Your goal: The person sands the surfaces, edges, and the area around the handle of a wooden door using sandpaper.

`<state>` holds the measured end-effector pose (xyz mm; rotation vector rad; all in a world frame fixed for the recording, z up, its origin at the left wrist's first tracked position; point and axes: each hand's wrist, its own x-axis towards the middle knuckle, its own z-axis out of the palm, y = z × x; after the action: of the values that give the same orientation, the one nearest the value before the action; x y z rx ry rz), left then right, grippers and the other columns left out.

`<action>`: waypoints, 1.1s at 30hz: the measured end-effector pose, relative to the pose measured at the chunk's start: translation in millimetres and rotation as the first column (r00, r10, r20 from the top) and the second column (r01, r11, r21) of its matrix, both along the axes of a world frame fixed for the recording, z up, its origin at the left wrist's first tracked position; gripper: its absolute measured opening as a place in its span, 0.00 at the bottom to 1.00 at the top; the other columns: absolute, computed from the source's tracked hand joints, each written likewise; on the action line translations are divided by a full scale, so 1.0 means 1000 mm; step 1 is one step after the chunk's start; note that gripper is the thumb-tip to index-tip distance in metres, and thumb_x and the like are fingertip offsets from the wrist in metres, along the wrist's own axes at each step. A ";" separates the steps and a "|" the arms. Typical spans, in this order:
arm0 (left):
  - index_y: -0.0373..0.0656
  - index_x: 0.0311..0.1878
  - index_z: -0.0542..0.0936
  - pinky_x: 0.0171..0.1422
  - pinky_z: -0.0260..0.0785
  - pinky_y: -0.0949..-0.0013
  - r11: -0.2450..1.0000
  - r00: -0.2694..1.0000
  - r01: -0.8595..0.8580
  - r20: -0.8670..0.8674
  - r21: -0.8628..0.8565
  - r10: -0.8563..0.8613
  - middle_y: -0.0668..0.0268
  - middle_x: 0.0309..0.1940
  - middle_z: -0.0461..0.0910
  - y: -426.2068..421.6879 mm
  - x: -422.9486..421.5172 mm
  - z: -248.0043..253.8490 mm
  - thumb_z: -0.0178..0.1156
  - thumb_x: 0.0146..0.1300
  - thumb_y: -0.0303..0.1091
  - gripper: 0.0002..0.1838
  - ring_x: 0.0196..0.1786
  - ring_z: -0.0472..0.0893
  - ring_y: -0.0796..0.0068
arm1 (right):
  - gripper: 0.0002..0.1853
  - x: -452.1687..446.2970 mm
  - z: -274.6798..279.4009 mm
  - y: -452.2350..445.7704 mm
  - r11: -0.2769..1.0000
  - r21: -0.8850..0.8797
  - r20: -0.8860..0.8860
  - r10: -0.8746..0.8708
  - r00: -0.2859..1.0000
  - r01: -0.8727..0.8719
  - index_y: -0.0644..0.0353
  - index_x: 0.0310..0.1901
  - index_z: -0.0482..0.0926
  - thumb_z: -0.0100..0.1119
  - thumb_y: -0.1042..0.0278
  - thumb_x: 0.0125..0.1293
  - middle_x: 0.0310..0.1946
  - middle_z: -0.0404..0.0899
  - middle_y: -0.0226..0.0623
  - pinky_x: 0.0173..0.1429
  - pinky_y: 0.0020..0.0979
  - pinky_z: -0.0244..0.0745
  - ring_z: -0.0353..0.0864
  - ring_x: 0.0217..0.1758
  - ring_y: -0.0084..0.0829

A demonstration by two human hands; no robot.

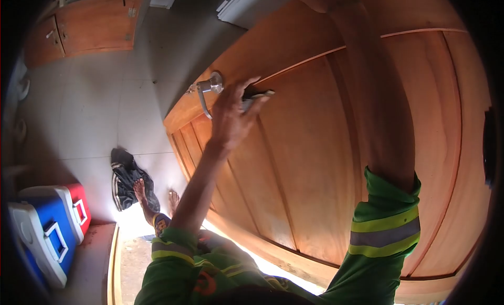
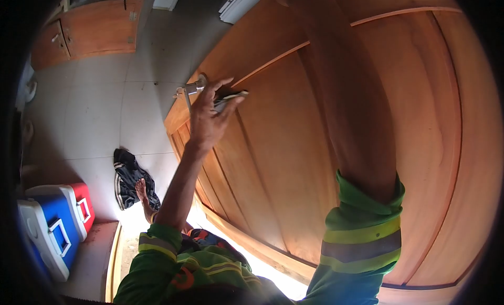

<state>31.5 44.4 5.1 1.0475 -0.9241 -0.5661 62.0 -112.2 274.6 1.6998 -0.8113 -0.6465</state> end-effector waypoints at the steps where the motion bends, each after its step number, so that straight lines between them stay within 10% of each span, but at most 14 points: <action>1: 0.42 0.53 0.81 0.53 0.82 0.65 0.994 0.979 0.110 -0.173 -0.012 -0.111 0.58 0.50 0.87 0.002 -0.009 0.014 0.76 0.63 0.29 0.17 0.48 0.89 0.68 | 0.15 -0.002 0.001 0.000 1.000 0.014 0.009 -0.014 1.000 0.013 0.46 0.45 0.92 0.53 0.59 0.71 0.50 0.91 0.31 0.66 0.44 0.75 0.89 0.56 0.34; 7: 0.48 0.61 0.82 0.59 0.77 0.52 0.880 0.947 -0.311 -0.200 -0.359 0.253 0.53 0.57 0.82 -0.005 -0.052 0.033 0.77 0.58 0.29 0.26 0.57 0.82 0.47 | 0.15 0.002 0.000 0.002 0.999 -0.036 0.104 0.024 0.994 -0.020 0.46 0.44 0.93 0.54 0.58 0.70 0.47 0.91 0.31 0.62 0.42 0.78 0.89 0.54 0.35; 10: 0.47 0.70 0.78 0.62 0.74 0.59 0.878 0.836 -0.453 0.269 -0.156 0.479 0.52 0.62 0.79 0.009 -0.036 0.032 0.72 0.66 0.28 0.29 0.64 0.79 0.55 | 0.16 0.000 0.003 0.004 0.997 -0.042 -0.039 0.066 0.997 -0.068 0.46 0.43 0.93 0.54 0.57 0.70 0.46 0.92 0.31 0.65 0.41 0.77 0.90 0.53 0.35; 17: 0.48 0.78 0.70 0.54 0.77 0.55 0.964 0.995 -0.074 0.051 -0.254 0.090 0.56 0.49 0.81 0.022 -0.058 0.001 0.73 0.51 0.15 0.48 0.50 0.82 0.56 | 0.16 0.004 0.001 0.001 0.996 -0.044 -0.060 0.072 0.996 -0.075 0.46 0.44 0.93 0.53 0.57 0.71 0.47 0.91 0.30 0.69 0.42 0.76 0.89 0.55 0.33; 20: 0.45 0.80 0.64 0.61 0.76 0.56 0.956 0.895 0.116 -0.389 -0.270 -0.218 0.55 0.56 0.78 0.025 -0.081 -0.001 0.70 0.52 0.13 0.50 0.57 0.79 0.55 | 0.17 0.002 0.001 -0.003 0.996 -0.053 0.001 0.065 0.998 -0.065 0.46 0.45 0.92 0.52 0.58 0.72 0.48 0.91 0.31 0.68 0.43 0.76 0.89 0.56 0.34; 21: 0.39 0.80 0.60 0.74 0.68 0.56 0.975 0.962 0.080 -0.241 -0.207 -0.130 0.45 0.65 0.74 0.019 -0.077 -0.004 0.70 0.69 0.31 0.41 0.70 0.75 0.49 | 0.17 0.003 -0.001 0.000 0.998 -0.046 0.018 0.042 0.999 -0.041 0.47 0.46 0.92 0.51 0.58 0.72 0.48 0.91 0.32 0.67 0.43 0.77 0.89 0.56 0.34; 25: 0.36 0.81 0.57 0.86 0.40 0.40 0.994 0.967 -0.085 0.232 -0.073 0.100 0.40 0.79 0.54 0.015 -0.064 0.012 0.64 0.64 0.26 0.43 0.84 0.51 0.40 | 0.18 0.007 -0.001 0.004 0.999 -0.040 -0.029 -0.010 1.000 0.009 0.48 0.46 0.92 0.51 0.58 0.73 0.49 0.91 0.34 0.64 0.44 0.78 0.89 0.55 0.34; 30: 0.35 0.82 0.54 0.86 0.25 0.31 0.931 0.902 0.366 0.239 0.016 -0.359 0.45 0.86 0.39 0.062 -0.101 0.019 0.59 0.45 0.16 0.54 0.87 0.35 0.37 | 0.17 -0.002 0.001 -0.011 0.996 -0.035 -0.065 0.082 0.995 -0.085 0.50 0.46 0.92 0.51 0.58 0.72 0.48 0.91 0.35 0.59 0.45 0.81 0.89 0.56 0.35; 33: 0.35 0.83 0.54 0.87 0.27 0.32 0.969 0.964 0.190 0.215 -0.156 -0.154 0.45 0.86 0.40 0.068 -0.134 0.025 0.60 0.47 0.15 0.54 0.87 0.36 0.37 | 0.17 0.001 0.001 -0.001 0.999 -0.031 -0.050 0.032 0.998 -0.034 0.50 0.45 0.92 0.52 0.59 0.71 0.46 0.91 0.36 0.58 0.45 0.81 0.89 0.56 0.37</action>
<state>-102.2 112.4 30.0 0.8804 -1.2311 -0.5176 62.6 -112.9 275.5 1.6587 -0.7533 -0.6472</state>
